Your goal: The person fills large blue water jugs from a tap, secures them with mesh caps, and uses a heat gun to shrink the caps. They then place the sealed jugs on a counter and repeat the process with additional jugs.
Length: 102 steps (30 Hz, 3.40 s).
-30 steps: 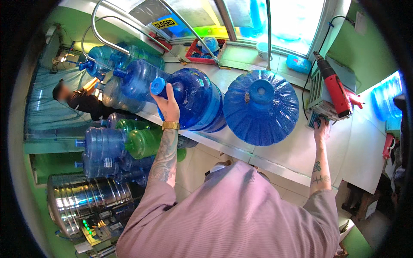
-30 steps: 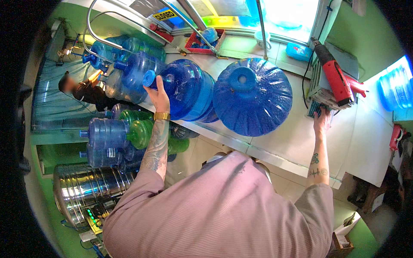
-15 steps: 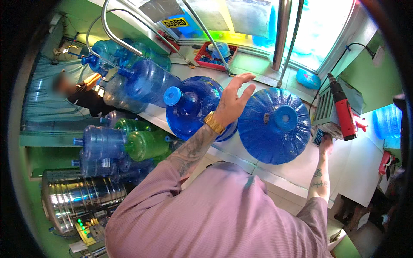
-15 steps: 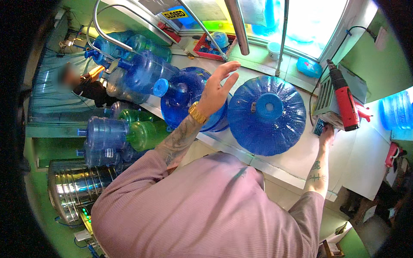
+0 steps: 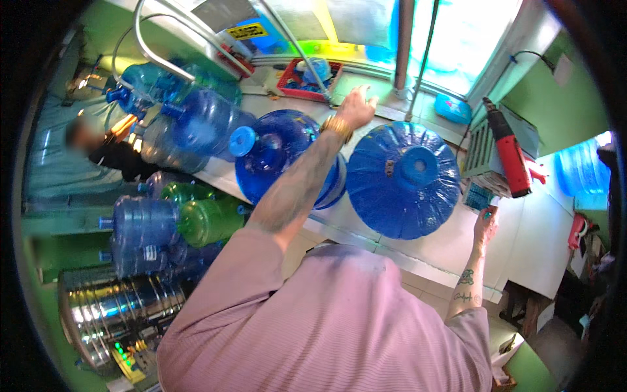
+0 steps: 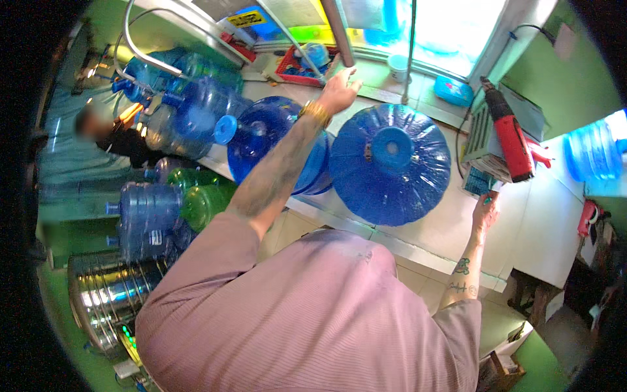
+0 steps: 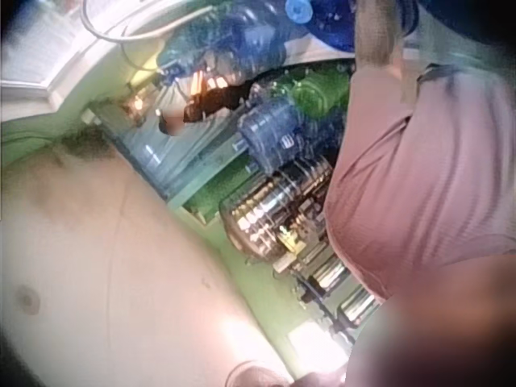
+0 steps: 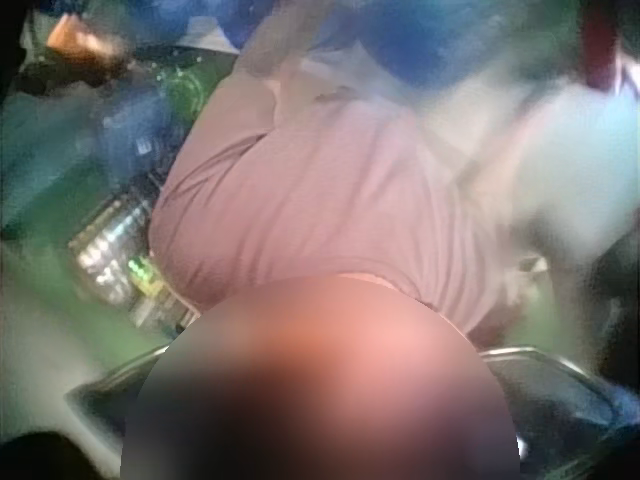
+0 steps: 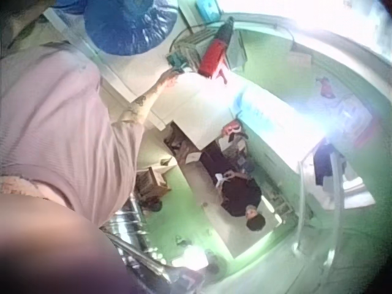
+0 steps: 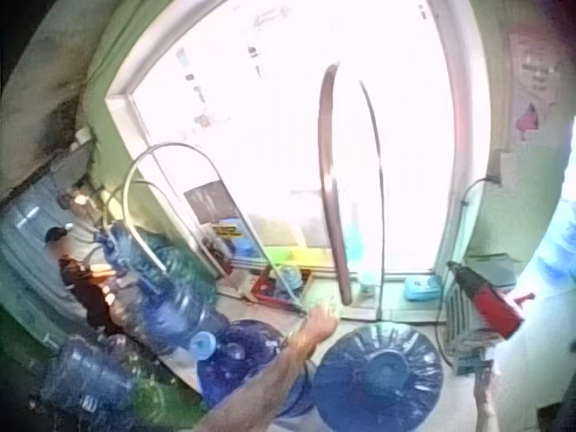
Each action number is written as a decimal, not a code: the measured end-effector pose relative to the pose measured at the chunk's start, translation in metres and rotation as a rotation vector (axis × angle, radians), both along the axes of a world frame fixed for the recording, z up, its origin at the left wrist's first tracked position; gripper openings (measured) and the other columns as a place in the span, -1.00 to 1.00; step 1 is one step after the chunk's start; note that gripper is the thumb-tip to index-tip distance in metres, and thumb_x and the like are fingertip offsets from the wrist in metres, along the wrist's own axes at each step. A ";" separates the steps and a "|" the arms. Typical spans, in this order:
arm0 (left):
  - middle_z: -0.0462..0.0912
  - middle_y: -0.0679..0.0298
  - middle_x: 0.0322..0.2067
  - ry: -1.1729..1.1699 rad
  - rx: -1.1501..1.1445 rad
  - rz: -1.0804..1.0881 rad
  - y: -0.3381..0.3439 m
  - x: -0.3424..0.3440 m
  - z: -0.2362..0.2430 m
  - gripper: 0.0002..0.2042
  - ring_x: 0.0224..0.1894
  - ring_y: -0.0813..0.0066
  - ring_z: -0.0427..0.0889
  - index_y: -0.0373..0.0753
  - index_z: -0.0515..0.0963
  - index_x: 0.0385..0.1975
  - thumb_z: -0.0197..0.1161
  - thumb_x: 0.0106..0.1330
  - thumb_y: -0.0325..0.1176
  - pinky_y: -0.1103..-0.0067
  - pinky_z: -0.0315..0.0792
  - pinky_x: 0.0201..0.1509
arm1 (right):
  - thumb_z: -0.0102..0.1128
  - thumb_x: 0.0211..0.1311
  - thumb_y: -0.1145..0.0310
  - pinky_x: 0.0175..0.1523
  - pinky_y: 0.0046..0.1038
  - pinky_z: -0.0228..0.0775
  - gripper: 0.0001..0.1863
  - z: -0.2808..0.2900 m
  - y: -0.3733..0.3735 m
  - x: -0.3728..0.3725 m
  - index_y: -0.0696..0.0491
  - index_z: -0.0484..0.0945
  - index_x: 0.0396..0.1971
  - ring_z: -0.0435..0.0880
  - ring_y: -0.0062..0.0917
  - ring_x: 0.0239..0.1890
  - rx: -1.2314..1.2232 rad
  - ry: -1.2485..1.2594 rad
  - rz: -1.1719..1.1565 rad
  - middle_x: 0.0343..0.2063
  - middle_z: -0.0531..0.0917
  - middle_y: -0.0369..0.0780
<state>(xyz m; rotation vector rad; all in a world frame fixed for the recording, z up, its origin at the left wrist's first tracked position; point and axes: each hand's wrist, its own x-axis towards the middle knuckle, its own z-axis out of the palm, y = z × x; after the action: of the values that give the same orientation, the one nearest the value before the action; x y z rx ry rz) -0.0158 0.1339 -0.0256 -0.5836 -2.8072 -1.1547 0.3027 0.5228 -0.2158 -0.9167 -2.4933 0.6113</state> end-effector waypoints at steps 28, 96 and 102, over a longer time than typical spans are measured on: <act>0.68 -0.13 -0.26 0.004 -0.147 -0.180 -0.039 0.053 0.108 -0.63 -0.16 -0.06 0.68 -0.32 0.63 -0.19 0.07 0.39 -0.11 0.23 0.53 0.01 | 0.00 0.39 0.47 0.05 -0.53 0.36 -0.76 0.273 -0.209 -0.052 0.19 0.46 -0.01 0.53 -0.57 -0.12 -0.617 0.767 0.554 -0.14 0.58 -0.21; 0.70 0.14 -0.29 -0.202 0.079 0.354 -0.432 -0.032 -0.309 -0.78 -0.29 0.23 0.69 -0.20 0.54 -0.05 0.22 0.37 -0.31 0.43 0.53 -0.19 | -0.03 0.33 0.50 -0.04 -0.53 0.29 -0.93 0.269 -0.431 -0.053 0.12 0.39 -0.23 0.41 -0.62 -0.22 -0.555 0.207 0.409 -0.28 0.48 -0.25; 0.47 0.13 0.02 -0.186 -0.402 0.160 -0.407 0.120 -0.268 -0.66 0.11 0.12 0.44 -0.12 0.56 -0.04 0.29 0.18 -0.25 0.23 0.40 0.12 | -0.14 0.23 0.54 -0.12 -0.54 0.21 -0.88 0.261 -0.424 -0.045 0.12 0.34 -0.25 0.33 -0.59 -0.29 -0.704 0.163 0.739 -0.36 0.39 -0.26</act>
<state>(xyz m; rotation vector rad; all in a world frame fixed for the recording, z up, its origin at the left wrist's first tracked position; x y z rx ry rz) 0.1046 -0.2730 -0.2934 -0.2708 -3.1992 -0.6487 0.2578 0.0985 0.0456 -0.0674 -2.4335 1.7861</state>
